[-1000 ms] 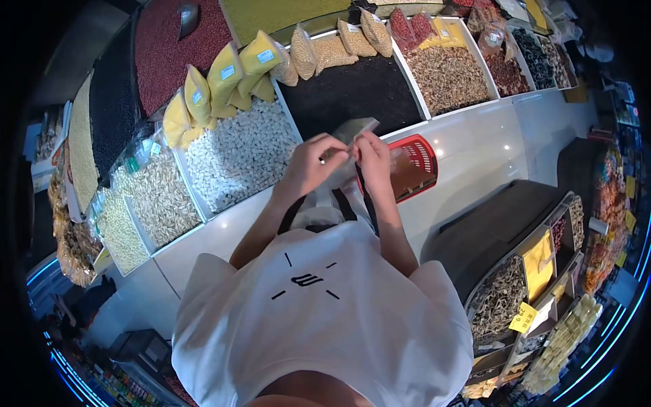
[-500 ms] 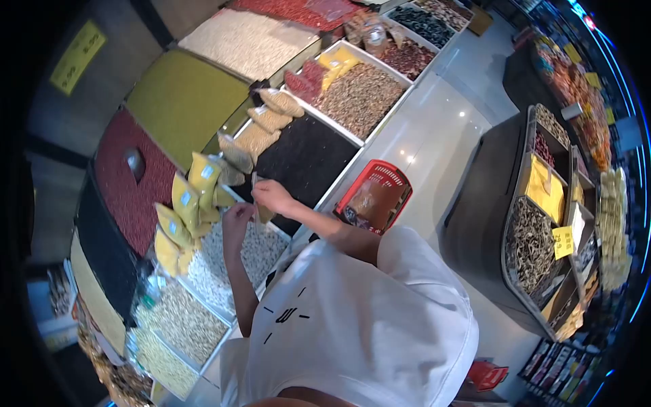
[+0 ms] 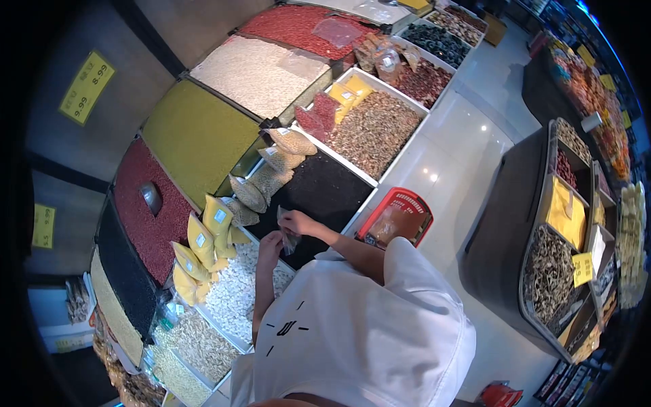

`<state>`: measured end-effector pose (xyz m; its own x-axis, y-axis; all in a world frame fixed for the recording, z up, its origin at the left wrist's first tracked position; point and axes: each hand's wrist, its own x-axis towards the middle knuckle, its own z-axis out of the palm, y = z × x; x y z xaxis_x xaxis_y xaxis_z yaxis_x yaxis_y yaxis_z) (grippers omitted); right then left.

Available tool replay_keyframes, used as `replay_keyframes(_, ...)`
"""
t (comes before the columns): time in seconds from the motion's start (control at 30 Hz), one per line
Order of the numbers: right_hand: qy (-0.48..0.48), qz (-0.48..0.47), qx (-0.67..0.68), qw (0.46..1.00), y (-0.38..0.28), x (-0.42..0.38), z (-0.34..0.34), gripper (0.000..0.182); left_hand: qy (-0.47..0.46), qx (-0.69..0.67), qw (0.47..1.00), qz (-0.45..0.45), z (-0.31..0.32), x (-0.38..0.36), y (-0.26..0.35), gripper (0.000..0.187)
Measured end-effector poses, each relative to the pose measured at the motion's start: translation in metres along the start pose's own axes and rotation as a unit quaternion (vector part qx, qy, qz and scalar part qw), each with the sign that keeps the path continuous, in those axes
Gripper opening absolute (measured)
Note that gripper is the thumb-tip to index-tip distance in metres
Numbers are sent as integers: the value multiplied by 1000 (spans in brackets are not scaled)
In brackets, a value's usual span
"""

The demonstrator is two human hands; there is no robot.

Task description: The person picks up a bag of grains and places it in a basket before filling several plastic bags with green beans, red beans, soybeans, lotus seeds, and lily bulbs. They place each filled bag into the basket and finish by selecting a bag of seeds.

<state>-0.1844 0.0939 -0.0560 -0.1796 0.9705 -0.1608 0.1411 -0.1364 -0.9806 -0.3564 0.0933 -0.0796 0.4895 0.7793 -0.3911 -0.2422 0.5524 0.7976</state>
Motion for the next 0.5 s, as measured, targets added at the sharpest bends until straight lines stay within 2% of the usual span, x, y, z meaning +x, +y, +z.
replay_keyframes(0.1, -23, 33, 23, 999, -14, -12, -3, 25, 26, 22, 999, -17, 6, -1, -1, 14)
replay_keyframes(0.13, -13, 50, -9, 999, -16, -14, -3, 25, 41, 14, 999, -11, 5, -1, -2, 14)
replay_keyframes(0.17, -4, 66, -42, 997, -16, -16, -1, 26, 16, 23, 999, -16, 4, -3, -2, 16)
replay_keyframes(0.2, -24, 66, -45, 997, -13, -17, 1, 26, -9, 31, 999, -21, 4, -4, -2, 19)
replay_keyframes(0.3, -22, 66, 74, 995, -1, -14, 1, 23, 23, -4, 999, -23, 21, -11, 9, 20)
replay_keyframes(0.47, -62, 80, 54, 993, -1, -8, -6, 16, 18, -48, 999, -17, 4, -3, -13, 20)
replay_keyframes(0.5, -56, 55, 55, 995, 3, -6, -5, 17, 18, -47, 999, -17, 6, -3, -12, 20)
